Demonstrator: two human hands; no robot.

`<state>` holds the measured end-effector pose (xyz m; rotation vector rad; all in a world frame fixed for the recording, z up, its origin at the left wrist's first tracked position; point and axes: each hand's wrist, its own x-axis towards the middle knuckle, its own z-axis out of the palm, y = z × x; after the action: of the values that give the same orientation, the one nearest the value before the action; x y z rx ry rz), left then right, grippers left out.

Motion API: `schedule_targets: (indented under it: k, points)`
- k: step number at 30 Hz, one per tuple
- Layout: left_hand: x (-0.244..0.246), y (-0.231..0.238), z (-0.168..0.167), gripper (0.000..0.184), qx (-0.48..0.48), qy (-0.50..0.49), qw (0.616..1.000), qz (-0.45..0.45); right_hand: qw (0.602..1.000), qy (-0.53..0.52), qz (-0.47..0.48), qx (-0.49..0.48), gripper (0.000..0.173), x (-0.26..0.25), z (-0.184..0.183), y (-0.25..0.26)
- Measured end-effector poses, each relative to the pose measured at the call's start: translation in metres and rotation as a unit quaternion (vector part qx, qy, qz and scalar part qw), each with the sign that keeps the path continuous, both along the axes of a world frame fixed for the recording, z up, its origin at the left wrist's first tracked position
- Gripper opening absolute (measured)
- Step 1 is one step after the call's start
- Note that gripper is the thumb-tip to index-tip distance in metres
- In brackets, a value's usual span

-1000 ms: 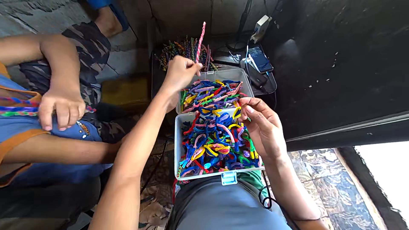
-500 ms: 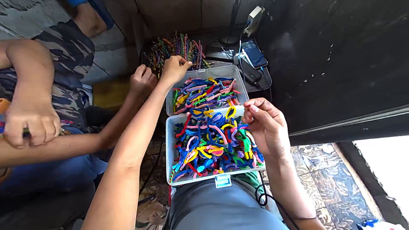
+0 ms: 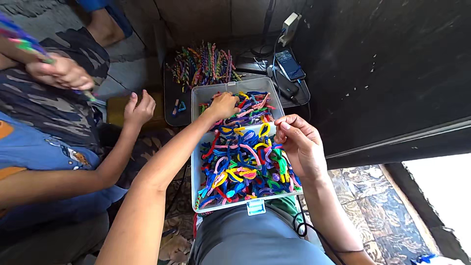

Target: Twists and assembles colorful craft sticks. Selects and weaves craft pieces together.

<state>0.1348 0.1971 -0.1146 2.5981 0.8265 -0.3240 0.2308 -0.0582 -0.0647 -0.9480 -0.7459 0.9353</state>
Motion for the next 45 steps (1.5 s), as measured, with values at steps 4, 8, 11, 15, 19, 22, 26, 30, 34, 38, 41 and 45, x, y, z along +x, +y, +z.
schedule_targets:
  k: [4,8,11,15,19,22,26,30,34,38,41,45]
  points:
    - [0.003,-0.004,-0.002,0.034,-0.072,-0.097,0.991,0.059,1.0,-0.008,0.004,-0.004,0.024,0.0,0.002,0.001]
    - [0.011,-0.001,-0.007,0.024,-0.066,-0.079,0.993,0.055,1.0,-0.013,0.002,-0.006,0.023,0.0,0.001,0.001]
    - [0.008,-0.007,0.012,0.02,-0.066,-0.113,0.991,0.04,1.0,-0.009,0.0,-0.009,0.024,0.003,0.0,0.001]
    - [-0.013,-0.031,0.056,0.02,-0.117,-0.211,0.97,0.042,0.999,-0.033,-0.002,-0.004,0.025,0.009,0.004,0.002]
    - [-0.04,-0.057,0.076,0.014,-0.196,-0.335,0.921,0.037,0.987,-0.161,0.002,-0.009,0.017,0.015,0.012,0.007]
    - [-0.05,-0.071,0.082,0.015,-0.196,-0.391,0.898,0.051,0.938,-0.346,-0.02,-0.018,0.025,0.014,0.016,0.017]
    - [-0.053,-0.084,0.088,0.017,-0.213,-0.464,0.857,0.071,0.88,-0.473,-0.018,-0.025,0.041,0.007,0.016,0.034]
    - [-0.054,-0.095,0.092,0.017,-0.25,-0.51,0.82,0.061,0.89,-0.455,-0.033,-0.008,0.017,0.004,0.01,0.041]
    - [-0.062,-0.092,0.093,0.041,-0.177,-0.471,0.864,0.032,0.909,-0.417,-0.016,-0.007,0.016,0.007,0.009,0.035]
    - [-0.067,-0.096,0.092,0.032,-0.056,-0.447,0.893,0.005,0.898,-0.44,-0.007,0.005,0.018,0.007,0.01,0.032]
    - [-0.069,-0.102,0.091,0.024,0.031,-0.448,0.893,0.008,0.875,-0.483,-0.024,0.017,0.019,0.005,0.016,0.028]
    - [-0.073,-0.107,0.09,0.02,0.094,-0.434,0.896,0.013,0.822,-0.56,-0.094,0.037,0.018,0.01,0.023,0.026]
